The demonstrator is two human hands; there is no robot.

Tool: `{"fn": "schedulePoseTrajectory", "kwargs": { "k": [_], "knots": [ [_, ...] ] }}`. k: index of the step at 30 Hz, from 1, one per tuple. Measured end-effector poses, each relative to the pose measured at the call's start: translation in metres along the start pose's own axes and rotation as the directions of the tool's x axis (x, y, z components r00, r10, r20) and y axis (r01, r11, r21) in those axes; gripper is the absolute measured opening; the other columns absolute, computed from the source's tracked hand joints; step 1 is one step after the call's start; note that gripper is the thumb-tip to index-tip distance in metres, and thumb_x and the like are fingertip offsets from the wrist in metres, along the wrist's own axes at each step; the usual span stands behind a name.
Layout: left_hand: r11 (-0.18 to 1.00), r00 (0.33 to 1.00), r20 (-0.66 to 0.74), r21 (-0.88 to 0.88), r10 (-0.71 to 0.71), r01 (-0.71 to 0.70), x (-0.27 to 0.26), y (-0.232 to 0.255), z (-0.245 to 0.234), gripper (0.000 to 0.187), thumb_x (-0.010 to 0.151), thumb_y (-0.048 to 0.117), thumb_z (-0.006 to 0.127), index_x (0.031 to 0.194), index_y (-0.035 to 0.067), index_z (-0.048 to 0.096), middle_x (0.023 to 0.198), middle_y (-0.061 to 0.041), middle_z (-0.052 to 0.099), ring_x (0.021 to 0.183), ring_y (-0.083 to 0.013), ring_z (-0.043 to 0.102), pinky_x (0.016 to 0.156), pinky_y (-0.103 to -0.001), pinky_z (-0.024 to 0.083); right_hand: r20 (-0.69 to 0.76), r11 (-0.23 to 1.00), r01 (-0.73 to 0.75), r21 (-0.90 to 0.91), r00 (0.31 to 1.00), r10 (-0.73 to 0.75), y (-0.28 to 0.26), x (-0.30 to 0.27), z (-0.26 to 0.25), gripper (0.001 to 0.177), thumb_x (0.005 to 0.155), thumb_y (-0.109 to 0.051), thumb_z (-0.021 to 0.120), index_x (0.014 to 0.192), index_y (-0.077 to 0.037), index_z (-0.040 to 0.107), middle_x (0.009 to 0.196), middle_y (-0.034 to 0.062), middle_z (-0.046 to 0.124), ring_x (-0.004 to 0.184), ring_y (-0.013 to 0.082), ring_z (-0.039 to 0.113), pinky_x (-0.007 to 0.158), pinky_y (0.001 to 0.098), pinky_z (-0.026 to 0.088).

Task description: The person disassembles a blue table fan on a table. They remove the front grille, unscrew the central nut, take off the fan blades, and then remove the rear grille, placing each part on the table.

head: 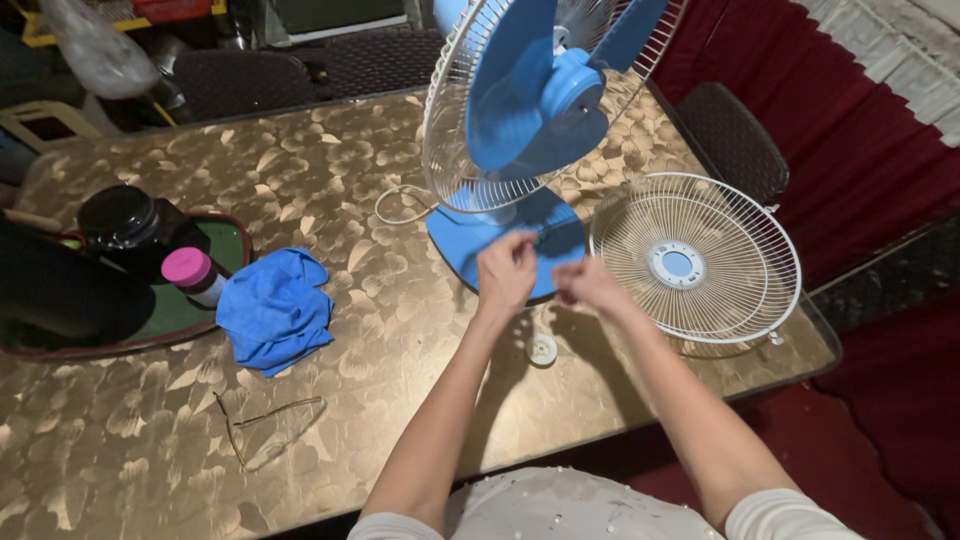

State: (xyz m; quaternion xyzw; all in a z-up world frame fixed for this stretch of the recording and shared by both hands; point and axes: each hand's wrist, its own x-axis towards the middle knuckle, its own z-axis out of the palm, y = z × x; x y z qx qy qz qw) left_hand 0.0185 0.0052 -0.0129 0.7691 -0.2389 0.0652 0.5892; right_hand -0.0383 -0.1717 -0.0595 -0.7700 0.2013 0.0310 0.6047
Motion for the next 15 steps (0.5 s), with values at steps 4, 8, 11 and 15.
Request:
{"fn": "schedulePoseTrajectory", "kwargs": {
  "k": [4,8,11,15],
  "knots": [
    [0.976,0.985,-0.095,-0.15,0.141,-0.155,0.018,0.094,-0.039,0.02,0.089,0.005,0.063,0.104,0.002,0.077,0.09,-0.011,0.077,0.072,-0.0179,0.07,0.067,-0.03,0.056,-0.285,0.886,0.449,-0.115,0.84,-0.462,-0.085,-0.024,-0.03,0.017,0.089,-0.012,0.072,0.093,0.003,0.078,0.071,0.0061,0.072,0.063,0.0085,0.064,0.06,0.0253,0.051],
    [0.917,0.919,-0.192,-0.142,0.344,-0.373,0.037,0.148,-0.066,0.018,0.093,0.0,0.06,0.106,0.003,0.073,0.096,-0.008,0.074,0.076,-0.0123,0.068,0.068,-0.026,0.055,-0.517,0.768,0.622,-0.15,0.613,-0.598,-0.152,-0.024,-0.04,0.035,0.087,-0.018,0.08,0.112,0.003,0.068,0.078,0.0024,0.057,0.069,0.0097,0.053,0.063,0.0255,0.044],
    [0.933,0.919,-0.268,-0.136,0.289,-0.333,0.045,0.159,-0.072,0.019,0.091,-0.002,0.058,0.105,0.002,0.071,0.094,-0.007,0.07,0.071,-0.011,0.065,0.065,-0.026,0.054,-0.552,0.705,0.677,-0.211,0.513,-0.657,-0.183,-0.005,-0.04,0.061,0.085,-0.032,0.087,0.125,0.004,0.059,0.1,0.0075,0.064,0.089,0.0155,0.061,0.079,0.0293,0.052],
    [0.917,0.765,-0.574,-0.058,0.294,-0.396,0.051,0.142,-0.086,0.016,0.093,-0.005,0.058,0.104,0.003,0.067,0.094,-0.005,0.063,0.077,-0.0102,0.061,0.067,-0.025,0.053,-0.544,0.714,0.58,-0.393,0.479,-0.689,-0.203,0.013,-0.043,0.08,0.08,-0.052,0.09,0.125,0.007,0.06,0.113,0.0165,0.07,0.104,0.0266,0.068,0.093,0.0385,0.053]
  ]
}}
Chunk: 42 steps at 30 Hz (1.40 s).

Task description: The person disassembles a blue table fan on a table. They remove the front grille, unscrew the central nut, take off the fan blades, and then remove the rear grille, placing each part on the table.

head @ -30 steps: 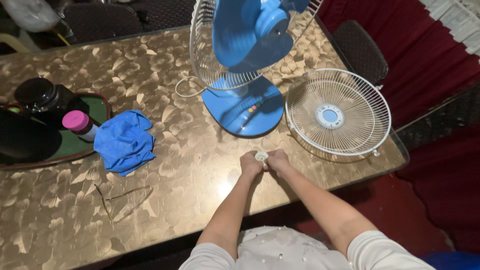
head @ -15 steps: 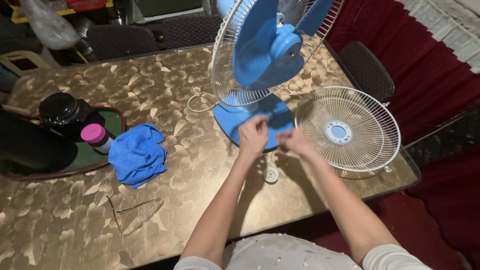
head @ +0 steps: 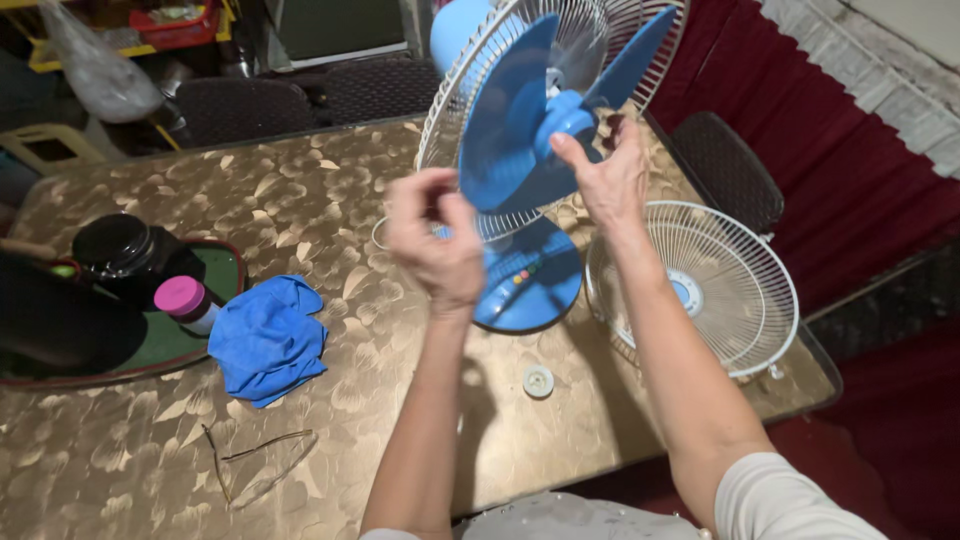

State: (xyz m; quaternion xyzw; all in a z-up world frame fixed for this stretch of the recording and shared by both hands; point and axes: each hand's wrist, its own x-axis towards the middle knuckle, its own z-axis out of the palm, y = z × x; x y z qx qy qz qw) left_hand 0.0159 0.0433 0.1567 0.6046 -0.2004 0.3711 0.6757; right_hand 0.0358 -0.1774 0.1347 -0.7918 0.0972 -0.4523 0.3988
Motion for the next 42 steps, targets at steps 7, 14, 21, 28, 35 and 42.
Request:
{"fn": "schedulePoseTrajectory", "kwargs": {
  "k": [7,14,21,28,35,42],
  "knots": [
    [0.99,0.993,-0.046,-0.1,-0.106,0.101,0.08,-0.053,-0.009,0.013,0.1,0.0,0.062,0.109,0.002,0.069,0.1,-0.004,0.069,0.085,-0.0106,0.063,0.077,-0.024,0.053,0.104,0.968,-0.209,-0.142,0.969,0.225,-0.011,0.007,0.008,0.085,0.068,-0.057,0.089,0.117,0.007,0.061,0.111,0.0226,0.071,0.103,0.0324,0.07,0.093,0.0411,0.054],
    [0.889,0.844,0.521,-0.437,0.125,0.138,0.083,-0.026,-0.025,0.068,0.093,0.02,0.07,0.152,0.006,0.041,0.138,-0.012,0.054,0.128,-0.021,0.054,0.111,-0.037,0.045,0.099,0.983,-0.118,-0.14,0.986,0.133,-0.02,0.011,0.012,0.083,0.066,-0.048,0.092,0.119,0.007,0.059,0.105,0.021,0.071,0.095,0.0338,0.071,0.086,0.0422,0.056],
    [0.991,0.761,0.648,-0.1,-0.001,0.087,0.094,-0.025,-0.015,0.068,0.091,0.005,0.063,0.156,0.005,0.043,0.145,-0.017,0.063,0.133,-0.0296,0.062,0.114,-0.038,0.047,0.12,1.0,-0.005,-0.022,0.993,0.007,-0.03,0.011,0.005,0.07,0.067,-0.036,0.089,0.117,0.003,0.063,0.103,0.015,0.073,0.092,0.0251,0.073,0.086,0.0366,0.059],
    [0.986,0.849,0.519,0.063,0.099,-0.154,0.083,-0.029,-0.002,0.079,0.088,-0.015,0.05,0.16,0.015,0.041,0.132,-0.023,0.065,0.12,-0.0346,0.067,0.105,-0.04,0.05,0.135,0.998,-0.028,-0.06,0.99,0.036,-0.036,0.016,0.007,0.066,0.066,-0.034,0.092,0.116,0.001,0.066,0.103,0.0126,0.074,0.092,0.0231,0.074,0.087,0.0354,0.058],
    [0.985,0.891,0.452,0.135,0.037,-0.109,0.073,-0.028,0.005,0.096,0.075,-0.024,0.039,0.161,0.018,0.039,0.116,-0.018,0.069,0.101,-0.0296,0.072,0.093,-0.036,0.055,0.115,0.976,0.15,-0.159,0.984,-0.133,-0.039,0.017,-0.001,0.071,0.063,-0.031,0.095,0.117,0.002,0.063,0.101,0.0137,0.075,0.09,0.0253,0.074,0.086,0.0371,0.059],
    [0.985,0.901,0.428,0.114,0.072,-0.133,0.072,-0.023,0.005,0.094,0.079,-0.024,0.041,0.163,0.019,0.037,0.12,-0.018,0.07,0.109,-0.0287,0.073,0.098,-0.038,0.054,0.08,0.983,0.13,-0.126,0.989,-0.121,-0.034,0.014,0.0,0.067,0.062,-0.03,0.095,0.114,0.0,0.066,0.102,0.0133,0.075,0.09,0.0254,0.075,0.087,0.0372,0.06]
  ]
}}
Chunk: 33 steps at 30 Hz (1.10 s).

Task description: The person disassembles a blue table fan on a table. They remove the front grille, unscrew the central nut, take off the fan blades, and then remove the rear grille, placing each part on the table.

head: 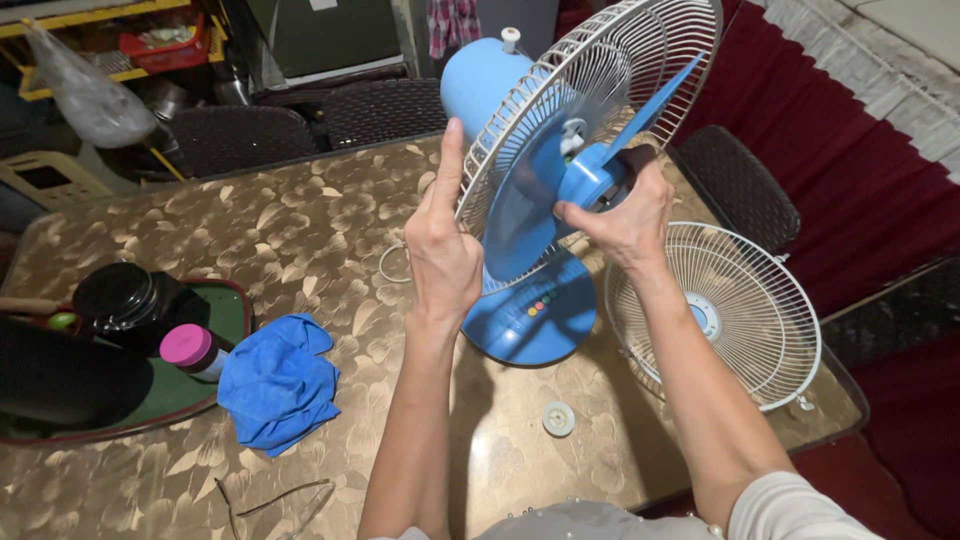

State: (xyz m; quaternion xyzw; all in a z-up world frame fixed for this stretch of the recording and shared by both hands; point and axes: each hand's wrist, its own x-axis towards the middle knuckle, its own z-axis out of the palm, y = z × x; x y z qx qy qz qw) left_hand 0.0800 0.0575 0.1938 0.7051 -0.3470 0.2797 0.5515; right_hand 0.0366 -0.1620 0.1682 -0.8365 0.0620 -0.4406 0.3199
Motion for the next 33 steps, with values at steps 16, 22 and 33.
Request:
{"fn": "schedulePoseTrajectory", "kwargs": {
  "k": [16,22,33],
  "knots": [
    [0.957,0.923,0.307,-0.24,0.232,-0.161,0.103,-0.076,0.01,0.046,0.089,0.008,0.065,0.135,0.004,0.065,0.132,-0.013,0.07,0.126,-0.0223,0.066,0.115,-0.041,0.043,0.096,0.997,-0.038,0.073,0.995,0.031,0.013,0.006,0.001,0.085,0.062,-0.03,0.093,0.13,0.004,0.054,0.116,0.018,0.07,0.106,0.0285,0.071,0.097,0.0388,0.056],
    [0.848,0.87,0.453,-0.524,0.196,0.082,0.128,-0.08,0.05,0.04,0.106,0.016,0.061,0.143,0.004,0.059,0.132,-0.011,0.072,0.124,-0.0166,0.068,0.109,-0.031,0.053,0.11,0.999,-0.025,0.04,0.994,0.02,0.016,0.005,0.004,0.088,0.065,-0.033,0.091,0.133,0.005,0.051,0.119,0.02,0.068,0.109,0.0307,0.069,0.099,0.0408,0.055],
    [0.721,0.847,0.476,-0.67,0.238,0.174,0.134,-0.081,0.089,0.027,0.108,0.017,0.063,0.128,0.0,0.062,0.108,-0.004,0.075,0.102,-0.0101,0.068,0.092,-0.027,0.056,0.109,0.98,-0.181,0.086,0.979,0.172,0.019,0.001,0.006,0.072,0.067,-0.03,0.093,0.122,0.004,0.06,0.106,0.0131,0.074,0.094,0.0227,0.073,0.09,0.0356,0.058]
  ]
}}
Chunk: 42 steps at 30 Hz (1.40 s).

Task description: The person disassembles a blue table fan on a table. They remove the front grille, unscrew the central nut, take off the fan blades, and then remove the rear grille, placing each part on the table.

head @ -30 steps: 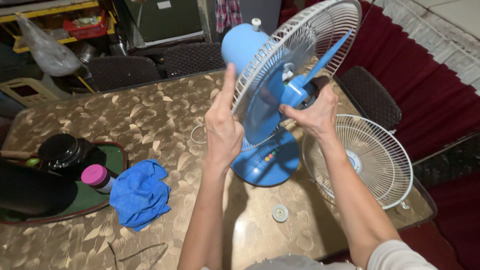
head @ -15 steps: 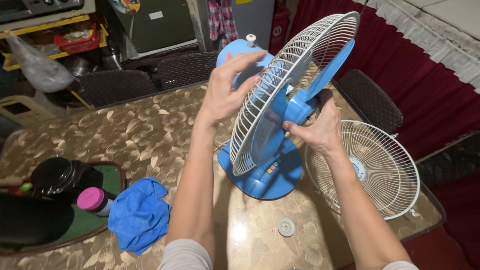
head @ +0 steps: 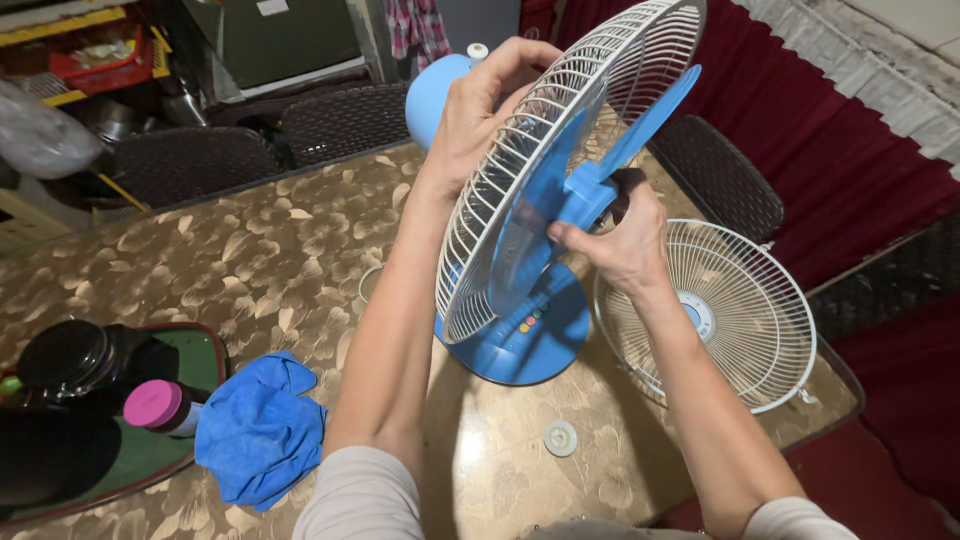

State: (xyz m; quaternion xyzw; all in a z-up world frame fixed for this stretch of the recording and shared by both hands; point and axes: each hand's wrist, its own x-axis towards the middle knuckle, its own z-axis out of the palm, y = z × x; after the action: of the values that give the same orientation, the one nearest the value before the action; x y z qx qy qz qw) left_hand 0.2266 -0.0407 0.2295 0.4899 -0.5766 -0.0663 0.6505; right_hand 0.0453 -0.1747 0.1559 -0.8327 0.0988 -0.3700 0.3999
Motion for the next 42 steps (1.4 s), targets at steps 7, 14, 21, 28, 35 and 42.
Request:
{"fn": "schedulePoseTrajectory", "kwargs": {
  "k": [7,14,21,28,35,42],
  "knots": [
    [0.948,0.994,-0.056,0.311,0.098,-0.076,-0.003,0.003,0.005,0.027,0.108,0.026,0.064,0.129,0.009,0.06,0.103,-0.005,0.077,0.097,-0.0109,0.074,0.089,-0.028,0.057,-0.066,0.991,0.121,0.061,0.991,-0.117,-0.002,-0.003,0.002,0.07,0.068,-0.027,0.095,0.121,0.005,0.061,0.107,0.0111,0.072,0.095,0.0192,0.072,0.09,0.0319,0.059],
    [0.944,0.997,-0.08,0.329,-0.003,0.029,-0.007,0.004,0.006,0.038,0.106,0.041,0.064,0.13,0.012,0.058,0.104,-0.005,0.073,0.09,-0.0126,0.072,0.083,-0.028,0.054,-0.027,0.99,0.058,0.129,0.998,-0.055,-0.007,0.0,-0.002,0.071,0.063,-0.028,0.094,0.117,0.004,0.061,0.103,0.0109,0.073,0.091,0.0197,0.073,0.087,0.0342,0.061],
    [0.926,0.994,-0.077,0.376,0.077,-0.043,-0.008,-0.004,0.006,0.034,0.111,0.04,0.063,0.131,0.014,0.058,0.12,-0.005,0.07,0.106,-0.0135,0.076,0.094,-0.029,0.058,-0.054,0.978,0.203,-0.058,0.977,-0.206,-0.002,-0.001,-0.005,0.078,0.062,-0.027,0.097,0.123,0.004,0.059,0.109,0.0121,0.071,0.1,0.0199,0.072,0.094,0.0344,0.059],
    [0.924,0.99,-0.094,0.378,0.109,-0.066,-0.005,-0.004,0.005,0.036,0.102,0.031,0.07,0.129,0.011,0.059,0.112,-0.006,0.075,0.102,-0.0165,0.077,0.089,-0.031,0.058,-0.01,0.97,0.111,0.217,0.994,-0.111,0.003,-0.009,-0.017,0.081,0.066,-0.029,0.094,0.13,0.002,0.054,0.116,0.0087,0.064,0.106,0.0207,0.068,0.096,0.0341,0.06],
    [0.953,0.995,-0.09,0.303,0.046,-0.017,-0.01,-0.002,0.005,0.034,0.106,0.031,0.068,0.131,0.01,0.06,0.102,-0.005,0.078,0.09,-0.014,0.075,0.081,-0.03,0.057,-0.031,0.973,0.172,0.156,0.985,-0.169,0.014,-0.015,-0.022,0.083,0.066,-0.03,0.092,0.132,0.002,0.053,0.117,0.0086,0.061,0.111,0.0207,0.065,0.101,0.0345,0.057],
    [0.975,0.985,-0.027,0.153,0.168,-0.162,-0.003,-0.015,-0.002,0.031,0.111,0.02,0.067,0.135,0.001,0.062,0.124,-0.008,0.073,0.114,-0.0151,0.068,0.103,-0.031,0.054,0.006,0.975,0.165,0.152,0.986,-0.168,0.016,-0.013,-0.026,0.079,0.068,-0.027,0.09,0.132,0.002,0.054,0.12,0.0096,0.063,0.112,0.0216,0.065,0.105,0.0361,0.055]
  ]
}}
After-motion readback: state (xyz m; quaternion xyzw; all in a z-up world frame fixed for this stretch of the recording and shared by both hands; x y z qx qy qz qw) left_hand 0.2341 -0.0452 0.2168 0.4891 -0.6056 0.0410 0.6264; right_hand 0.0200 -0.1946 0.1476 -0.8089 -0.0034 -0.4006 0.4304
